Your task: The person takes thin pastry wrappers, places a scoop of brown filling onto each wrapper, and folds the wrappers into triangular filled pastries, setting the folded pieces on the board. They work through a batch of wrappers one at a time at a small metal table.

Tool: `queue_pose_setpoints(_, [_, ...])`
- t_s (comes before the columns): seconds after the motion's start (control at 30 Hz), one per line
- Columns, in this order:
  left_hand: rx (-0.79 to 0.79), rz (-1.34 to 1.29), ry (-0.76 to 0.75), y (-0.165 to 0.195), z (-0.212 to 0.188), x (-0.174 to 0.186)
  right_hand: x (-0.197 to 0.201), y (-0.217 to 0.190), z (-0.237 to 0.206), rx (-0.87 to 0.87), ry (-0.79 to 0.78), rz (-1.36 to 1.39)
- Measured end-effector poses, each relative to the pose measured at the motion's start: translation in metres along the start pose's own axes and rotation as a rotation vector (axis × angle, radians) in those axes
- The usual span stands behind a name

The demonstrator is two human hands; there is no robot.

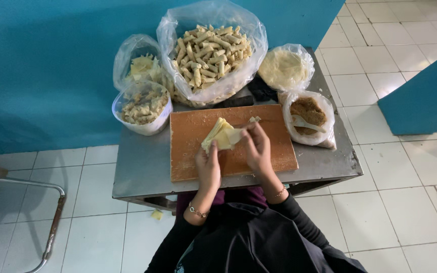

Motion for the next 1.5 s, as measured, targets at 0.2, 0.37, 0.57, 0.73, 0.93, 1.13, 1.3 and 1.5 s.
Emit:
queue_pose_setpoints(0.2, [0.171, -0.404, 0.045, -0.006, 0.008, -0.001, 0.025, 0.000, 0.015, -0.209, 0.113, 0.583])
queue_pose_setpoints(0.37, [0.199, -0.466, 0.040, -0.008, 0.008, 0.005, 0.085, -0.037, 0.002, -0.102, 0.239, 0.194])
queue_pose_setpoints(0.57, [0.196, -0.461, 0.005, -0.008, 0.004, 0.005, 0.136, -0.117, -0.009, 0.218, 0.224, -0.734])
queue_pose_setpoints(0.73, [0.176, -0.461, 0.008, -0.006, 0.003, 0.004, 0.080, -0.101, -0.015, 0.188, -0.111, -1.236])
queue_pose_setpoints(0.93, [0.178, -0.451, 0.017, -0.011, 0.004, 0.004, 0.044, -0.087, -0.018, 0.141, -0.206, -1.265])
queue_pose_setpoints(1.13, [0.170, -0.451, 0.004, -0.011, 0.003, 0.004, 0.045, -0.087, -0.018, -0.022, -0.283, -1.112])
queue_pose_setpoints(1.3, [0.169, -0.442, 0.004, -0.006, 0.002, 0.004, 0.047, -0.084, 0.007, 0.264, -0.121, -1.175])
queue_pose_setpoints(1.5, [0.184, -0.450, 0.019, -0.002, 0.000, 0.002, 0.029, -0.040, 0.051, 0.484, -0.109, -1.174])
Point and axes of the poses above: each hand's wrist, its own z-axis towards the middle knuckle, its own x-axis out of the back of the hand, y = z × x, the point moved 6 cm from there along z, towards the middle knuckle, and after that the axes turned 5 degrees about y, right-handed, at the moved point
